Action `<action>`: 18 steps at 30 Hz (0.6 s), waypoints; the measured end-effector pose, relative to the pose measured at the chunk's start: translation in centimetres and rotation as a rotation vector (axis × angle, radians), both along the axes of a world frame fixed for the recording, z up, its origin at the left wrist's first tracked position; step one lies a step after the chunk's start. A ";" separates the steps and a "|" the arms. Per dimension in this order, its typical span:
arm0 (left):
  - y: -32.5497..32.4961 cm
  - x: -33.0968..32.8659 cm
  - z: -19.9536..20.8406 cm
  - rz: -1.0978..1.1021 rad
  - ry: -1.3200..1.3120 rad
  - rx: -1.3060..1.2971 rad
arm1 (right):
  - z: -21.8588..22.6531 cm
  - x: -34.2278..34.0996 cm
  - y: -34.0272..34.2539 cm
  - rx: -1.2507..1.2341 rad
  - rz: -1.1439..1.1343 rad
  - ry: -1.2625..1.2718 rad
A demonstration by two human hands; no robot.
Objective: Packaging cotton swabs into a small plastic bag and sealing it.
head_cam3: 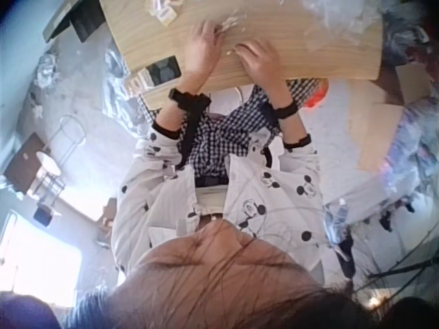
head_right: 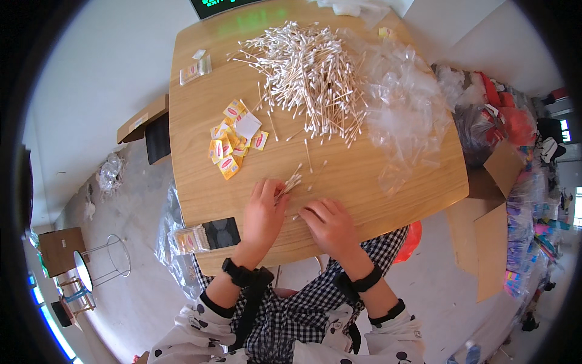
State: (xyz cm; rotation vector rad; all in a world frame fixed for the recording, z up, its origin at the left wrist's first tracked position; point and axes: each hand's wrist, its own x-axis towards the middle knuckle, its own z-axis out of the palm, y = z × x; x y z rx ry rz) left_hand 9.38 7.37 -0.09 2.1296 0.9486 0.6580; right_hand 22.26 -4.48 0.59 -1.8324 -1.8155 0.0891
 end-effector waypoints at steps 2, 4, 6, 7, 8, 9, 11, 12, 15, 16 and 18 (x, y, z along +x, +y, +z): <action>0.2 -1.5 0.4 -0.043 -0.008 0.013 | 0.0 -1.0 0.3 -0.016 -0.054 0.013; 0.5 -2.6 0.5 -0.082 -0.015 0.027 | 0.8 -1.6 1.3 -0.011 -0.066 0.036; 0.7 -3.6 0.3 -0.169 -0.082 0.133 | 1.2 -1.7 2.4 -0.004 -0.073 0.062; 0.7 -4.1 0.5 -0.165 -0.076 0.133 | 1.2 -1.5 2.9 -0.016 -0.016 0.044; 0.5 -4.4 0.8 -0.162 -0.108 0.075 | 1.1 -1.2 3.1 -0.031 0.035 0.020; 0.3 -4.7 1.2 -0.158 -0.140 0.017 | 0.9 -1.1 3.3 -0.034 0.034 0.021; -0.1 -5.7 2.1 -0.136 -0.079 0.081 | 0.3 -0.9 3.5 -0.020 0.075 0.023; -0.3 -6.2 2.4 -0.113 -0.017 0.148 | 0.3 -0.8 3.6 -0.022 0.075 0.024; -0.9 -7.7 2.1 -0.188 0.057 0.234 | 0.2 -0.8 3.6 0.018 0.084 0.063; -1.2 -8.0 1.8 -0.186 0.058 0.233 | 0.1 -0.8 3.5 0.032 0.069 0.061; -1.7 -8.1 1.0 -0.192 0.075 0.230 | -0.1 -1.0 3.5 0.046 0.058 0.061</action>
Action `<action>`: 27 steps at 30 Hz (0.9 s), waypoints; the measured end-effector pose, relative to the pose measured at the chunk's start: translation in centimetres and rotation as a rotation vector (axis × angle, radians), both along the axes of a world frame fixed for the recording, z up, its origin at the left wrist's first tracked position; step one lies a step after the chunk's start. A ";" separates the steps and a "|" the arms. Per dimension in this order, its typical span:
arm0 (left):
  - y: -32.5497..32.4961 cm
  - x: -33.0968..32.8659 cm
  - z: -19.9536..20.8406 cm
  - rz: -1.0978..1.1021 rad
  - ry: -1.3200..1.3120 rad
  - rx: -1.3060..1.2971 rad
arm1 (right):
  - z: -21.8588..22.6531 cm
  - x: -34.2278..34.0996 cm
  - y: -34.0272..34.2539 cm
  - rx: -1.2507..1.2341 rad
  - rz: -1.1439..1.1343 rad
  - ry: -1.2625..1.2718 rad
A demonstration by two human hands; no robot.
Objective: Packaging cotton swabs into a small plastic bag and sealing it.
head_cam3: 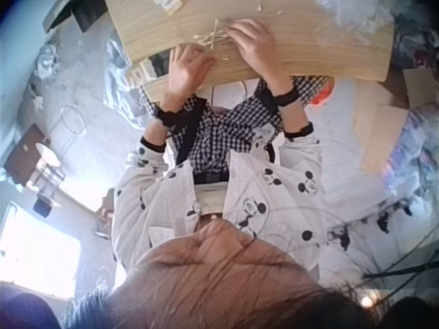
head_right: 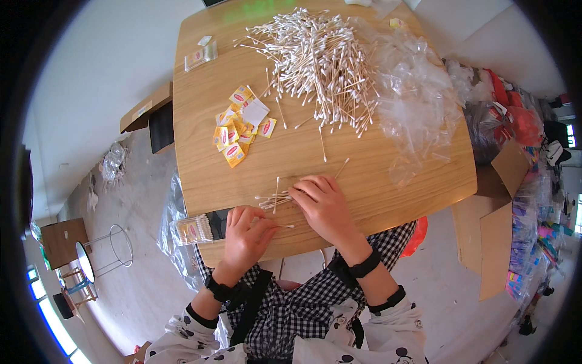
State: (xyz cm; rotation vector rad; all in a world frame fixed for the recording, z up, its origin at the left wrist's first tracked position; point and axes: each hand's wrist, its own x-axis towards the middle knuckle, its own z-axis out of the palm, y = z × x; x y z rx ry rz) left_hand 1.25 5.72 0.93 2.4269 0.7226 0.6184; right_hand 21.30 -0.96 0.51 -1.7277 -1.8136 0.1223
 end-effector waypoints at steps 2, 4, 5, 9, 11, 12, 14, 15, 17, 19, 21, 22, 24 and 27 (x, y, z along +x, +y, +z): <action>-0.3 0.4 -0.1 0.003 -0.008 0.005 | 0.0 -0.2 0.0 0.013 -0.021 0.017; -0.6 1.2 -0.2 0.004 -0.017 0.009 | 0.2 -0.4 -0.2 0.008 -0.019 0.012; -0.6 1.7 -0.4 0.048 -0.015 0.042 | 0.3 -0.5 -0.2 0.006 -0.018 0.008; -0.1 3.9 0.4 0.242 -0.031 -0.009 | 0.5 -0.5 -0.7 -0.016 -0.013 0.045; 0.0 4.3 0.6 0.260 -0.042 -0.034 | 1.2 -0.2 -1.1 -0.079 -0.084 0.103; 0.1 4.4 0.6 0.278 -0.051 -0.057 | 1.3 0.0 -1.5 -0.080 -0.084 0.105; 0.2 4.4 0.3 0.301 -0.056 -0.064 | 1.4 0.3 -2.1 -0.108 -0.102 0.104; 0.2 4.5 0.2 0.324 -0.064 -0.070 | 1.5 0.2 -2.3 -0.108 -0.103 0.105; 0.4 4.7 0.0 0.358 -0.022 -0.108 | 1.6 -0.1 -2.4 -0.111 -0.111 0.090; 0.8 5.2 -0.2 0.391 0.020 -0.147 | 1.0 -0.6 -2.2 -0.096 -0.113 0.085; 1.6 5.6 -0.3 0.400 0.020 -0.184 | 0.5 -1.3 -1.8 -0.079 -0.110 0.083; 1.8 5.8 -0.1 0.401 0.022 -0.183 | 0.3 -1.5 -1.5 -0.045 -0.101 0.066; 2.3 6.2 0.0 0.422 0.093 -0.201 | -0.1 -1.7 -1.2 -0.013 -0.095 0.046; 2.9 6.2 -0.1 0.445 0.136 -0.326 | -0.6 -1.8 -0.9 0.031 -0.079 0.044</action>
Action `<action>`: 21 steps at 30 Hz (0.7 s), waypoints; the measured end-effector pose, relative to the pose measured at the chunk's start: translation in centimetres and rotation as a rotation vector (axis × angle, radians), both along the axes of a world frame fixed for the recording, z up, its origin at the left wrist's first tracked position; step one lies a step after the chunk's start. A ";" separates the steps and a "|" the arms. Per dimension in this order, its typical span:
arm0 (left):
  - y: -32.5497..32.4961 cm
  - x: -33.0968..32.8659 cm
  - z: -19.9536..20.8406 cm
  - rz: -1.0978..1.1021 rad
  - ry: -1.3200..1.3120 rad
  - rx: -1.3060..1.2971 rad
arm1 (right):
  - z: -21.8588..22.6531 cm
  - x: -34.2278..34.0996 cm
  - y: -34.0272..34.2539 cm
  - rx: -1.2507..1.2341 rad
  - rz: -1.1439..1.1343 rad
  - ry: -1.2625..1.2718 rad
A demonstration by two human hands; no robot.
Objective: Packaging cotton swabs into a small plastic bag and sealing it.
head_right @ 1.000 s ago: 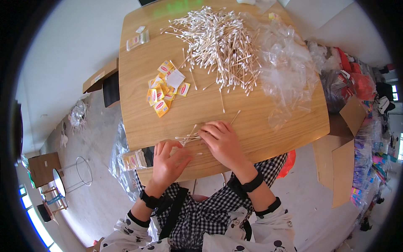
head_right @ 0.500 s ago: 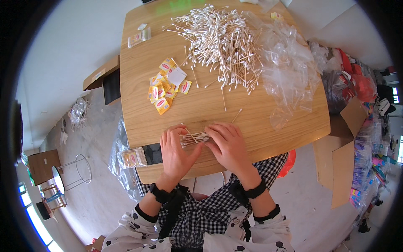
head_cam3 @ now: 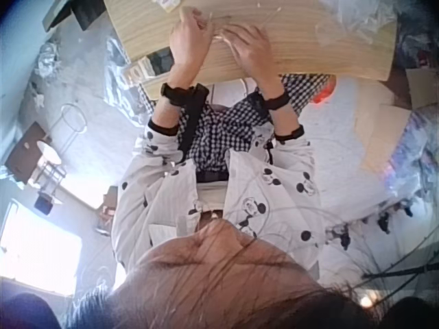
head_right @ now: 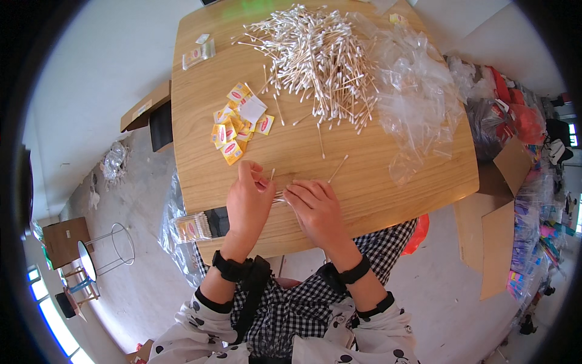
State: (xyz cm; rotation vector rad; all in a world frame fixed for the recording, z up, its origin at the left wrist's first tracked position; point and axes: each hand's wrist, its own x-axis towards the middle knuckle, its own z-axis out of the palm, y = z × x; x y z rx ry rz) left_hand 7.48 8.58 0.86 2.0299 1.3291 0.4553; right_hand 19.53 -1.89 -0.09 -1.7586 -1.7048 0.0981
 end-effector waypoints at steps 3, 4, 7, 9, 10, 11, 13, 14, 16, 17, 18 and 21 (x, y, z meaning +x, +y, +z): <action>0.9 -0.3 -0.2 -0.040 -0.202 -0.033 | -0.3 0.1 -0.2 0.003 0.006 -0.022; 1.1 -0.3 -0.2 -0.041 -0.204 -0.034 | -0.3 0.2 -0.2 0.001 0.018 -0.016; 1.2 -0.6 0.1 -0.214 -0.254 -0.054 | -0.1 -0.3 -0.2 0.004 0.017 0.008; 0.4 -0.9 0.0 -0.289 -0.210 0.055 | 0.1 -0.3 -0.4 0.008 -0.003 0.018; -0.1 -1.2 0.2 -0.292 -0.214 0.054 | 0.4 -0.2 -0.6 -0.011 -0.044 0.091; -0.7 -1.6 0.7 -0.250 -0.195 0.098 | 0.6 0.0 -0.8 -0.029 -0.081 0.168; -1.8 -2.0 0.9 -0.208 -0.178 0.141 | 0.8 1.7 -1.3 -0.036 -0.163 0.106; -2.5 -2.1 0.9 -0.314 -0.061 0.241 | 0.9 2.7 -1.4 -0.039 -0.238 0.048; -3.8 -1.6 0.4 -0.422 0.053 0.339 | 0.9 5.2 -1.5 -0.043 -0.247 -0.059; -4.5 -1.1 0.0 -0.453 0.114 0.283 | 0.9 6.3 -1.4 -0.045 -0.256 -0.167; -4.9 -0.6 -0.3 -0.481 0.175 0.227 | 0.8 7.1 -1.3 -0.042 -0.255 -0.168; -4.5 0.9 -0.9 -0.464 0.298 0.301 | 0.8 8.3 -1.3 -0.026 -0.189 -0.158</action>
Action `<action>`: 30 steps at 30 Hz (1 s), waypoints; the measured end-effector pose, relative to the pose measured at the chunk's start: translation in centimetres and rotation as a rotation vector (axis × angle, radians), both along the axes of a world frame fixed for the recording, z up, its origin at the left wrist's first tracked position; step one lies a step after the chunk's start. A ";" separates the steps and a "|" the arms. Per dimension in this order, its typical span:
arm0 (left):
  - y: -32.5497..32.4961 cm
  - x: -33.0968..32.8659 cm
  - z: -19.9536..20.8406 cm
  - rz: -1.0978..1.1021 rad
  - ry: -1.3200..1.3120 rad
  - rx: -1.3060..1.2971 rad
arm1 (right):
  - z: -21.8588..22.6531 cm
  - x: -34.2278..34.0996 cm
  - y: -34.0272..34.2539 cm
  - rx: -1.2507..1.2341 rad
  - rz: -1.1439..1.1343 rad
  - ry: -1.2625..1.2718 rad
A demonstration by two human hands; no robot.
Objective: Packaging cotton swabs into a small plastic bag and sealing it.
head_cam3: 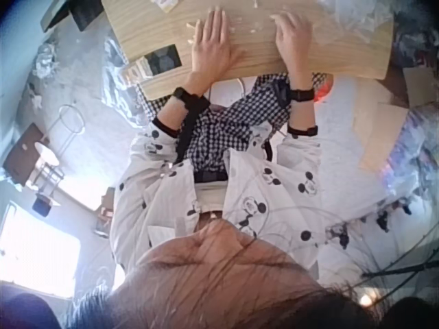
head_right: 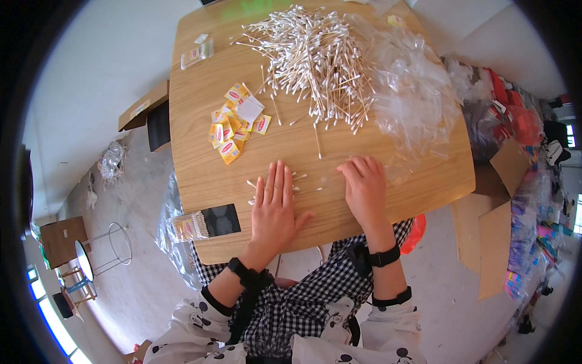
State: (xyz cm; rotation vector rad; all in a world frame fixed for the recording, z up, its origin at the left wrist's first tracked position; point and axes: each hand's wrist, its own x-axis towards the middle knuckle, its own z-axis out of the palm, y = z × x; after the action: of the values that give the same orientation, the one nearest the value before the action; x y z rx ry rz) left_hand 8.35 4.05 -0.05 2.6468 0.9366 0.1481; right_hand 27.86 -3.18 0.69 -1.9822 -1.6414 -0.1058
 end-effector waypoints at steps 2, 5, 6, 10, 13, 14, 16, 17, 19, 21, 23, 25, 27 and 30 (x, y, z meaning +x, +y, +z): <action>1.4 1.1 -0.4 0.009 0.006 0.038 | 0.5 0.2 0.0 -0.106 -0.040 0.003; 2.7 2.1 -0.8 0.034 0.019 0.121 | 0.3 0.0 0.1 -0.050 -0.108 0.052; 2.7 2.2 -0.9 0.045 0.007 0.146 | 0.4 -0.2 0.0 -0.050 -0.106 0.052; -1.5 -0.8 -0.6 -0.059 0.072 0.046 | 0.3 -0.7 0.1 -0.084 -0.139 0.098; -2.8 -1.5 -0.3 -0.079 0.035 -0.009 | 0.0 -2.1 1.5 -0.072 -0.049 0.137; -2.8 -1.7 -0.5 -0.074 0.038 -0.007 | -0.2 -3.2 2.3 -0.069 0.034 0.165; -3.0 -1.8 -1.0 -0.022 -0.057 -0.065 | -0.2 -5.4 3.6 -0.048 0.119 0.215; -3.0 -1.9 -1.1 -0.020 -0.058 -0.067 | -0.1 -6.0 3.8 -0.028 0.202 0.264; -3.2 -2.2 -1.3 0.051 -0.168 -0.049 | 0.1 -6.4 3.2 -0.049 0.208 0.355; -3.1 -2.5 -1.2 0.048 -0.187 -0.064 | 0.0 -6.5 2.3 -0.070 0.216 0.446; -2.8 -2.7 -0.4 0.066 -0.269 -0.136 | -0.1 -6.1 0.8 -0.072 0.040 0.664; -1.8 -3.6 0.0 0.097 -0.321 -0.125 | 0.1 -6.3 -0.3 -0.047 -0.039 0.714; -0.3 -4.3 1.4 0.211 -0.506 -0.097 | 0.7 -6.7 -1.4 -0.065 -0.127 0.749; 3.2 -5.8 2.4 0.168 -0.437 -0.143 | 0.6 -8.0 -1.7 0.036 -0.062 0.456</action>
State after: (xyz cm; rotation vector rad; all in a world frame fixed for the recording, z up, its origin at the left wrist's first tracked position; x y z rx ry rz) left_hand 2.57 7.21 2.39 2.2677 0.9702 0.6444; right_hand 19.81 -4.86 1.33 -1.8587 -1.2751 0.2728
